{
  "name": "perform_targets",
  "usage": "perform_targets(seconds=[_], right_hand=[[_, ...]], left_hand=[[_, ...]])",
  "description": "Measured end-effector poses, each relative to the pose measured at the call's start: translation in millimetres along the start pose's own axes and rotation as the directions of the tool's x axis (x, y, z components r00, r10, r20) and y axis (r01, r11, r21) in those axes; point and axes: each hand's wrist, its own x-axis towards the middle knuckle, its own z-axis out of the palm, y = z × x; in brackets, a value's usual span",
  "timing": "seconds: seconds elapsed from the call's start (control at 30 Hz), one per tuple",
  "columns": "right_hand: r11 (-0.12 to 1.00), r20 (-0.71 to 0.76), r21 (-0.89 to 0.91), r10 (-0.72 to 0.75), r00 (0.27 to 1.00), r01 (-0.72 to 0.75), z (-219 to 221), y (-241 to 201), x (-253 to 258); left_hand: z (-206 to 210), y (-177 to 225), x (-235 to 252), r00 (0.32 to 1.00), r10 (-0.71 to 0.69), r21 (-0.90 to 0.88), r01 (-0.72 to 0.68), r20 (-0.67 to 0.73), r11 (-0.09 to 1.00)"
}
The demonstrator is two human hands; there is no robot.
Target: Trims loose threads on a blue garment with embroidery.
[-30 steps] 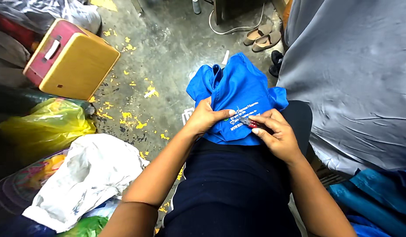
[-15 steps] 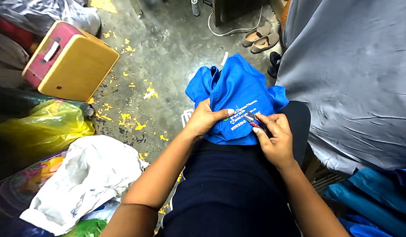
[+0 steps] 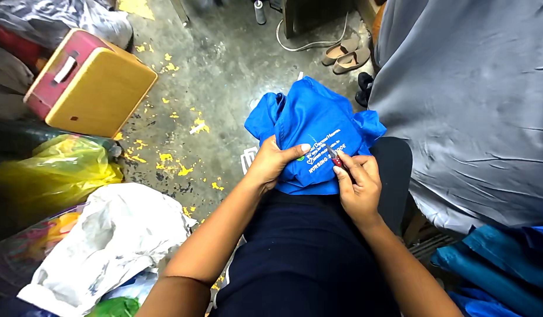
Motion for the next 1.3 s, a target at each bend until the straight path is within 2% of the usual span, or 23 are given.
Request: perform_targets(seconds=[0.13,0.3,0.4,0.53,0.7,1.03,1.3], right_hand=[[0.999,-0.016,0.023,0.038,0.999,-0.037,-5.5,1.4,4.4],[0.968,0.163,0.181,0.146,0.976,-0.175,-14.4,-5.8,0.9],[0.955,0.230,0.210,0.162,0.960,-0.211,-18.2,-6.5,-0.6],[0.966,0.255,0.187,0.126,0.959,-0.177,-19.0,-7.9,-0.3],[0.968,0.252,0.194,0.106,0.962,-0.157,-15.8,-7.9,1.1],[0.973,0.246,0.190,0.085,0.966,-0.134,-13.4,-6.9,2.0],[0.968,0.254,0.209,0.087,0.963,-0.142,-12.9,-5.1,4.0]], left_hand=[[-1.5,-1.2,2.6,1.000,0.009,-0.039,-0.010,-0.019,0.999],[1.2,0.2,5.2,0.999,0.031,-0.024,-0.032,-0.025,0.999],[2.3,0.0,4.3,0.999,0.040,0.003,-0.040,-0.028,0.999],[2.1,-1.4,1.1,0.999,0.041,0.055,-0.040,-0.018,0.998],[4.7,-0.7,5.9,0.997,0.050,0.006,-0.050,-0.051,0.999],[5.4,-0.6,6.4,0.999,0.020,0.044,-0.018,-0.047,0.999],[5.5,1.7,8.4,0.999,-0.034,-0.046,0.032,-0.041,0.998]])
